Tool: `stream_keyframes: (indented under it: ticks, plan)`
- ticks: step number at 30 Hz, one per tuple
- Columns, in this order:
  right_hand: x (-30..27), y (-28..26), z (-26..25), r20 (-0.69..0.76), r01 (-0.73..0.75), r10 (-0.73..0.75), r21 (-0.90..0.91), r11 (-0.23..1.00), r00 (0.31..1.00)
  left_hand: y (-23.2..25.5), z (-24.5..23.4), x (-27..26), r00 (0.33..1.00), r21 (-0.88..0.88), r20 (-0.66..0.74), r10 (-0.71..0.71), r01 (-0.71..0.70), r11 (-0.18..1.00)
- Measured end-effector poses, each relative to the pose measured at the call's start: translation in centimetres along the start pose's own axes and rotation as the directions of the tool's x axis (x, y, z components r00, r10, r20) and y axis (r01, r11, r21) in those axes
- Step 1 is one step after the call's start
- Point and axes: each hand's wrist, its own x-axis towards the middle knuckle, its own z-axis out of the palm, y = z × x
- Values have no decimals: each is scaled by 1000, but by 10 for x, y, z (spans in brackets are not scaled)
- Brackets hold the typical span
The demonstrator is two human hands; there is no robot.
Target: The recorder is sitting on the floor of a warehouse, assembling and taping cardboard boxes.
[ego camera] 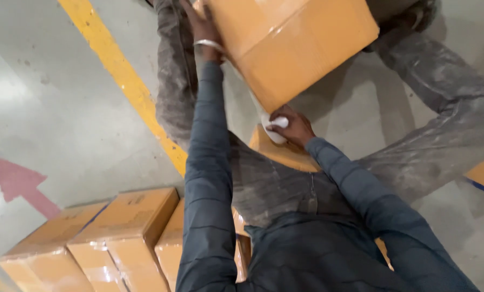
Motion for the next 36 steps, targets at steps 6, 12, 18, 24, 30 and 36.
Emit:
stream_keyframes:
  ticks: [6, 12, 18, 24, 30, 36]
  plan:
    - [21, -15, 14, -143, 212, -204, 48, 976, 969, 44, 42, -122, 994, 504, -38, -104, 109, 857]
    - [35, 29, 35, -161, -13, 9, -28, 1000, 987, 87, 26, -257, 848, 795, -41, -529, 349, 497]
    - [20, 41, 22, -142, 282, -293, -93, 955, 945, 176, 6, -249, 950, 828, 297, -95, -206, 522]
    - [41, 76, 45, -151, 269, -247, 151, 951, 957, 195, 28, -242, 487, 590, 792, -368, -459, 664]
    - [48, 86, 47, -206, 76, -40, 169, 983, 978, 175, 57, -249, 519, 705, 701, -489, -610, 362]
    - [105, 177, 81, -256, -305, 288, -26, 952, 923, 71, 49, -254, 494, 631, 731, -471, -752, 190]
